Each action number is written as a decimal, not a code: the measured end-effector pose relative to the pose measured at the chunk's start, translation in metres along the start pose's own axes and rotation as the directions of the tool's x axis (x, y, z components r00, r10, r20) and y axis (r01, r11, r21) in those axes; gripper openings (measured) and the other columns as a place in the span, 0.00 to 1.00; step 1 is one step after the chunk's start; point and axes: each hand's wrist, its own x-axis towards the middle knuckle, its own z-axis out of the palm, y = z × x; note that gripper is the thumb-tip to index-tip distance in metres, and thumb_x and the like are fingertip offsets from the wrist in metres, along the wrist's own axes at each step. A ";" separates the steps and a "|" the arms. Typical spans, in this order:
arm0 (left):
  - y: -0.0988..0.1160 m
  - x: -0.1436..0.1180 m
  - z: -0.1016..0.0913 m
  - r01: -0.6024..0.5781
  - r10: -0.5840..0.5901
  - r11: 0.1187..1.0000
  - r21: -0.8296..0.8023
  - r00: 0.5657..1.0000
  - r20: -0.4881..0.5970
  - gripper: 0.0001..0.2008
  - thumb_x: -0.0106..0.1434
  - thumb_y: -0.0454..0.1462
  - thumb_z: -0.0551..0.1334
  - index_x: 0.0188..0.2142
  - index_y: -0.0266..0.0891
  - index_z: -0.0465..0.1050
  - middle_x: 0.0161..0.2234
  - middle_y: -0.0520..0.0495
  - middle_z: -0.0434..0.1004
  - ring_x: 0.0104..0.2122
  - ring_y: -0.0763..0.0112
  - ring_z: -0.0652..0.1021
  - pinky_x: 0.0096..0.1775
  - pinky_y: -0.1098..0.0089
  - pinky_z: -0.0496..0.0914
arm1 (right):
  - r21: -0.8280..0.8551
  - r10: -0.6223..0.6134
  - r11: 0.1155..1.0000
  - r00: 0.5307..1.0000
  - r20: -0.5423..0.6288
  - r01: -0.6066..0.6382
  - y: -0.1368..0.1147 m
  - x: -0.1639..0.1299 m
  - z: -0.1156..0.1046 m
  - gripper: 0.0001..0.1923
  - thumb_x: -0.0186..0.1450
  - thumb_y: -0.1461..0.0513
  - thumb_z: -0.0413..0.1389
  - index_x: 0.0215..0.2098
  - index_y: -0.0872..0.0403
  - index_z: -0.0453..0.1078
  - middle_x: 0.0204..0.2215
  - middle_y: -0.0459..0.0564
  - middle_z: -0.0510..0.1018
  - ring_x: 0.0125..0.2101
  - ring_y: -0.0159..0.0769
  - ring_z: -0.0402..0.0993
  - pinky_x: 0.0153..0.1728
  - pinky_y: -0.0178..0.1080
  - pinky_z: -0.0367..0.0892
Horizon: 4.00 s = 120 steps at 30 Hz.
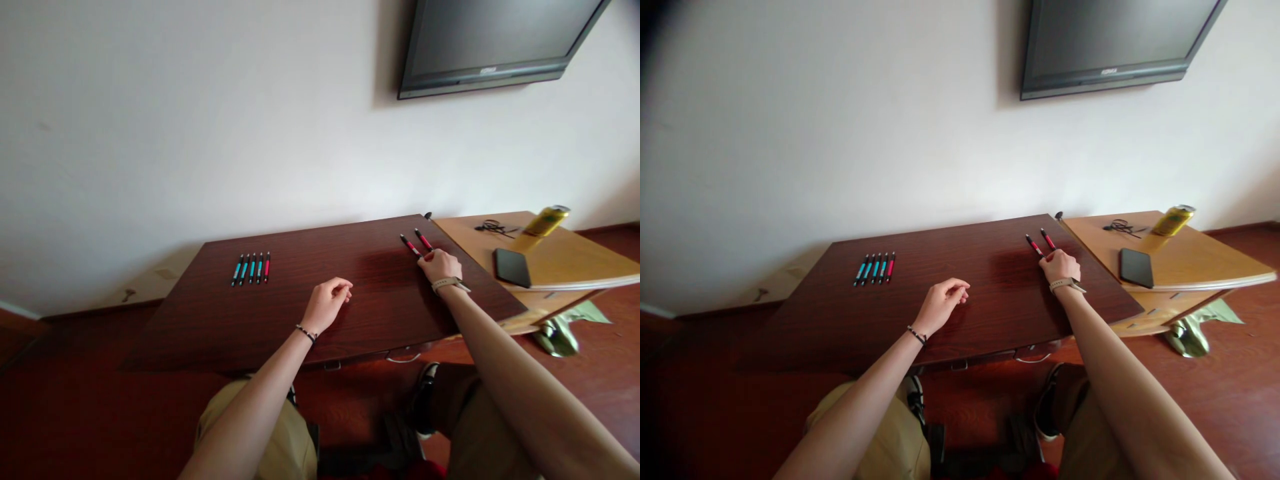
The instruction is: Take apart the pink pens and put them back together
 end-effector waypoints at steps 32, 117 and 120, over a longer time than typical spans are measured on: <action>-0.003 -0.004 0.002 0.008 -0.008 0.999 0.050 1.000 0.010 0.10 0.70 0.39 0.61 0.43 0.40 0.81 0.34 0.46 0.84 0.33 0.68 0.83 0.39 0.70 0.76 | 0.038 0.083 0.996 0.996 -0.032 -0.081 0.005 0.018 0.005 0.20 0.61 0.50 0.60 0.45 0.51 0.83 0.44 0.65 0.83 0.45 0.58 0.80 0.48 0.53 0.71; -0.060 -0.001 -0.147 0.627 -0.277 0.546 0.556 0.761 -0.587 0.13 0.67 0.44 0.61 0.40 0.40 0.82 0.40 0.35 0.85 0.40 0.52 0.82 0.38 0.64 0.69 | 0.484 -0.652 0.675 0.757 0.039 0.557 -0.126 -0.199 -0.010 0.07 0.72 0.59 0.53 0.42 0.50 0.73 0.35 0.48 0.81 0.33 0.38 0.77 0.37 0.37 0.64; -0.055 -0.001 -0.135 0.471 -0.202 0.735 0.487 0.838 -0.506 0.11 0.66 0.45 0.63 0.38 0.40 0.80 0.35 0.43 0.84 0.35 0.60 0.81 0.34 0.69 0.66 | 0.617 -0.613 0.641 0.788 0.053 0.457 -0.124 -0.187 -0.006 0.12 0.71 0.59 0.55 0.50 0.50 0.75 0.38 0.48 0.83 0.35 0.38 0.78 0.41 0.39 0.68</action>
